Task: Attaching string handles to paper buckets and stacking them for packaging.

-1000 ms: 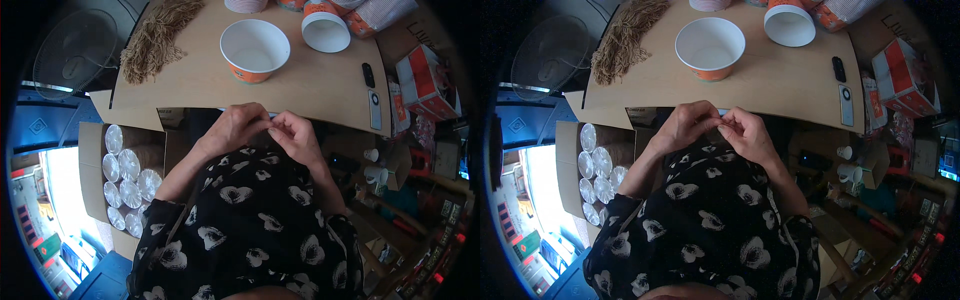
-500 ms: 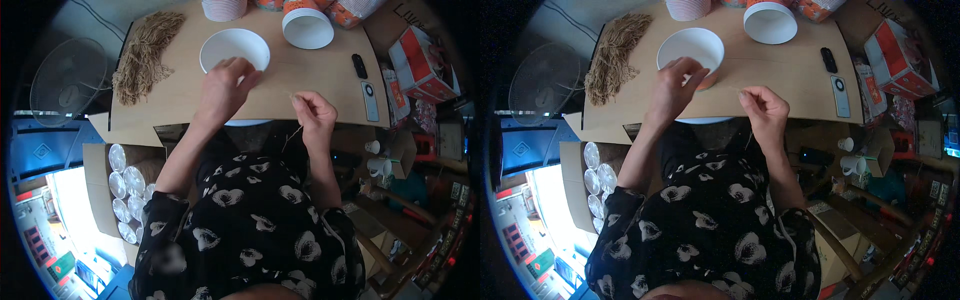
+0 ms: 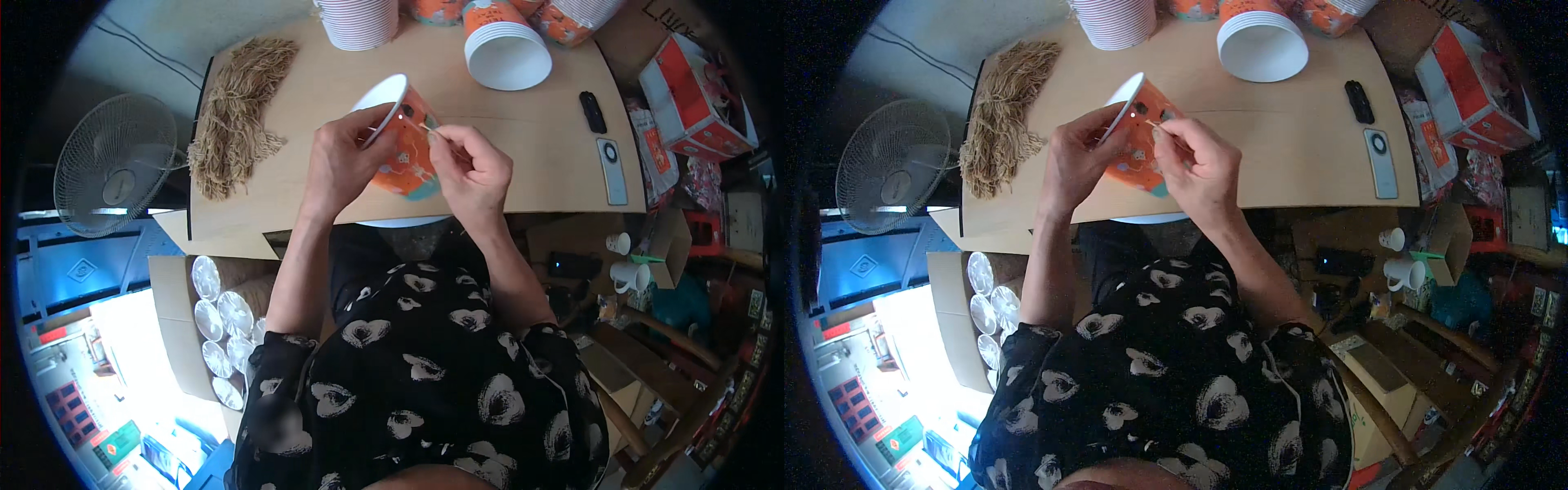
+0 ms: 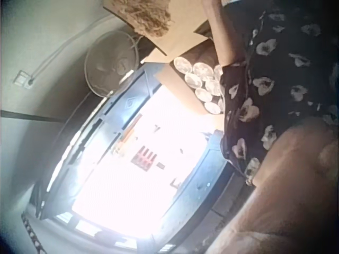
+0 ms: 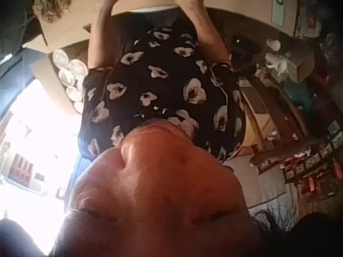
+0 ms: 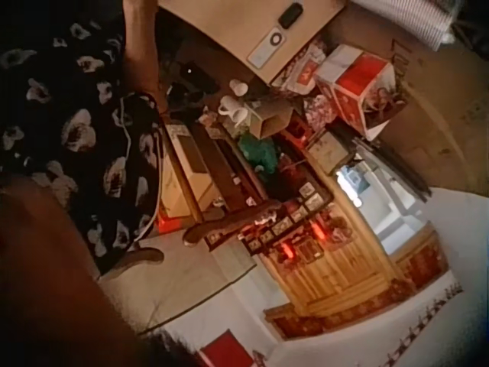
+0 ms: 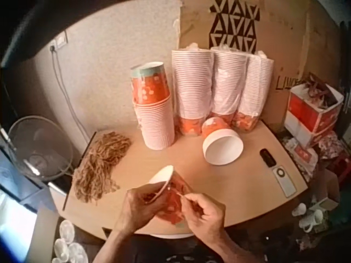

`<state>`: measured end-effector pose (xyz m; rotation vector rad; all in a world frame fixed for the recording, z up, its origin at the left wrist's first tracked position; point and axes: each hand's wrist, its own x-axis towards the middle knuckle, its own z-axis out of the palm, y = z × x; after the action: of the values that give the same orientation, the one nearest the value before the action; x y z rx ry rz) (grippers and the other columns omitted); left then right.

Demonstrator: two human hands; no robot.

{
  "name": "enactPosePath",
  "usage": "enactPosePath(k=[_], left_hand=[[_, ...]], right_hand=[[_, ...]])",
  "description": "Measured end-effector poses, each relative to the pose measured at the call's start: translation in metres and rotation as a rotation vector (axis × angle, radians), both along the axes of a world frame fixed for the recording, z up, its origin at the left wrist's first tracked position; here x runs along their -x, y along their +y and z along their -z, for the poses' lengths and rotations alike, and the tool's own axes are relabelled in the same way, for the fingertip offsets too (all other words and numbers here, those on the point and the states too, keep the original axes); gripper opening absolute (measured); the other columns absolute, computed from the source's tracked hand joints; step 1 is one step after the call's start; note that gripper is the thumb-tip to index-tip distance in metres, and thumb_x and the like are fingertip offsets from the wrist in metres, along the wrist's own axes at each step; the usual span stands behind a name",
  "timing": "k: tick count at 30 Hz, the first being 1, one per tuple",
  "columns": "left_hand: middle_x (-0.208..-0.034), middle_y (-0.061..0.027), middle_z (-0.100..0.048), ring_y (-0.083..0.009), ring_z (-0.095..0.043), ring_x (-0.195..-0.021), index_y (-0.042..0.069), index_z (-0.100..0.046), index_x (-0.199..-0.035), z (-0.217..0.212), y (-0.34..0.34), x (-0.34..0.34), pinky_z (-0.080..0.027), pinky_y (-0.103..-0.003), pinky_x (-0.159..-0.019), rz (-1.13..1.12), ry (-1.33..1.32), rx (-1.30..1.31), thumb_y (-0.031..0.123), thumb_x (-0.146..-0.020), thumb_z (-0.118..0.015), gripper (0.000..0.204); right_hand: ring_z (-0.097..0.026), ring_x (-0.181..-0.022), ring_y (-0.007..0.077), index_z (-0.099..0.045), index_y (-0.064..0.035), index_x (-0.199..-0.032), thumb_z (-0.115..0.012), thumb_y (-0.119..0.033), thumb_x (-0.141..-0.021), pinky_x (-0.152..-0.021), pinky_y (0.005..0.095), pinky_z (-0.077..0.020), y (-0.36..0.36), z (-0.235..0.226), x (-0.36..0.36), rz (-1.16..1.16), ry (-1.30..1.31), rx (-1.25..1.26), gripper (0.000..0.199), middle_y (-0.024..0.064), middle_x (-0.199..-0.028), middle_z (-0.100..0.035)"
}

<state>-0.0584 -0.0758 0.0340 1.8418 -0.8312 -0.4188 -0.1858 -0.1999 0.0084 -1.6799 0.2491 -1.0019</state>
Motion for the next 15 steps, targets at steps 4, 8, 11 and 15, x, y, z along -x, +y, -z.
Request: enactPosePath(k=[4,8,11,15], left_hand=[[-0.088,-0.0101,-0.075,-0.0073,-0.068,-0.08,-0.001,-0.07,-0.121,0.008,0.012,-0.003,-0.056,-0.025,-0.071,-0.005,0.16,0.198,0.005,-0.09,-0.066,0.032],[-0.09,-0.0099,-0.076,-0.0083,-0.068,-0.081,-0.001,-0.07,-0.121,0.013,0.02,-0.006,-0.057,-0.025,-0.074,-0.017,0.134,0.219,0.003,-0.088,-0.065,0.033],[-0.091,-0.0105,-0.076,-0.0088,-0.069,-0.082,-0.001,-0.07,-0.121,0.009,0.023,-0.004,-0.057,-0.026,-0.075,-0.029,0.065,0.19,0.002,-0.088,-0.066,0.034],[-0.102,-0.0082,-0.074,-0.0099,-0.067,-0.092,-0.004,-0.067,-0.125,0.001,0.022,-0.001,-0.057,-0.027,-0.083,0.001,0.052,0.117,0.001,-0.092,-0.066,0.033]], right_hand=[[-0.053,-0.07,-0.0001,-0.066,0.0036,-0.098,-0.068,0.003,-0.093,-0.061,0.0169,-0.0437,0.008,0.005,-0.016,-0.054,0.032,0.057,0.005,-0.0034,-0.078,-0.062],[-0.062,-0.067,0.0066,-0.065,0.0027,-0.094,-0.068,0.003,-0.091,-0.059,0.0232,-0.0497,0.015,0.004,-0.021,-0.078,-0.005,0.022,0.004,0.0041,-0.077,-0.066],[-0.063,-0.068,0.0063,-0.066,0.0025,-0.093,-0.069,0.003,-0.09,-0.059,0.0234,-0.0497,0.016,0.005,-0.023,-0.06,0.041,0.063,0.004,0.0052,-0.076,-0.066],[-0.063,-0.067,0.0071,-0.065,0.0024,-0.092,-0.069,0.002,-0.09,-0.059,0.0239,-0.0498,0.013,0.008,-0.026,-0.047,0.051,0.066,0.004,0.0054,-0.076,-0.066]])
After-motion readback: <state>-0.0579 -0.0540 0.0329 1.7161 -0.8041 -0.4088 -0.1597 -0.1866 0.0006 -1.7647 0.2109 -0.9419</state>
